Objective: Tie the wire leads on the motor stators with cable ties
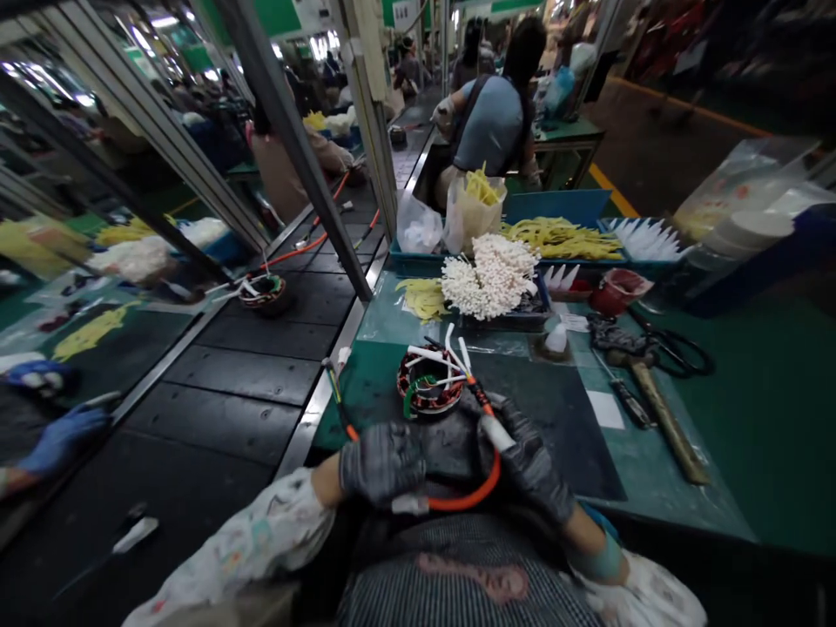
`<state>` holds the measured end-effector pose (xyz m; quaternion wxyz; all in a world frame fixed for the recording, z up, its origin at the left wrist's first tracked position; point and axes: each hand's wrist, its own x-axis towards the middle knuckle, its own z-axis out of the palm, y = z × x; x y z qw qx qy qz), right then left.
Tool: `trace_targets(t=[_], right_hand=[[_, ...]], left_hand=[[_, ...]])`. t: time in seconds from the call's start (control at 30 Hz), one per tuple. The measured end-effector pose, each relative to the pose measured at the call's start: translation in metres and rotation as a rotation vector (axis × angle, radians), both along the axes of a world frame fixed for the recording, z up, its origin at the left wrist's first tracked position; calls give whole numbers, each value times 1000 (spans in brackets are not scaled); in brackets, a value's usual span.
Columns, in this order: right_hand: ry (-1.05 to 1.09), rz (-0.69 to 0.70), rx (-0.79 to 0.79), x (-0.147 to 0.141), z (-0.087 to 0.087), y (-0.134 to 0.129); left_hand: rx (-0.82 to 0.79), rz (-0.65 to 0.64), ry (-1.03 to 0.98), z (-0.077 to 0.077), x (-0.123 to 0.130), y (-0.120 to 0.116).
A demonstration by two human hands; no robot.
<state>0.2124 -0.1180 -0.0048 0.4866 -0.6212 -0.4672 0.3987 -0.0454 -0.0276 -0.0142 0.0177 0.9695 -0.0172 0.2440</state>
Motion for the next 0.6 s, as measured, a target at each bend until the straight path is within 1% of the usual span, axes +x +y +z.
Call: trace_targets(t=[0.03,0.07,0.1,0.13,0.17,0.2,0.23,0.27,0.3,0.33,0.37,0.43,0.47,0.5,0.53,0.57,0.6], right_hand=[[-33,4,18,5,-5,2],[-79,5,55,11,-11,4],[-129,5,98,18,-19,6],[-180,9,140,24,-26,9],[-232,21,181,31,-33,12],[-283,50,221,38,-39,17],[-329,94,259,46,-42,22],[-362,140,294,53,-44,28],[-390,193,327,60,-43,34],[-423,255,354,68,-40,41],[-459,310,379,75,-36,47],[-537,379,434,86,-28,60],[-597,411,466,90,-24,66],[-661,435,501,92,-20,73],[-720,446,534,93,-17,80],[-776,455,563,91,-15,87],[-832,474,591,88,-12,95]], left_hand=[[-21,53,-62,11,-1,14],[-39,149,-144,22,-3,28],[-59,283,-249,33,-5,42],[-65,394,-294,42,-6,54],[-49,425,-260,50,-7,64],[-16,415,-188,54,-6,72],[41,353,-66,56,-5,77],[102,285,31,54,-3,81],[153,257,87,51,-1,82],[195,257,107,46,2,82],[216,230,101,41,4,81],[229,149,89,34,10,73],[233,98,109,32,12,68],[219,106,135,32,14,62],[197,141,148,35,16,57],[172,183,146,39,16,53],[163,196,157,44,16,51]])
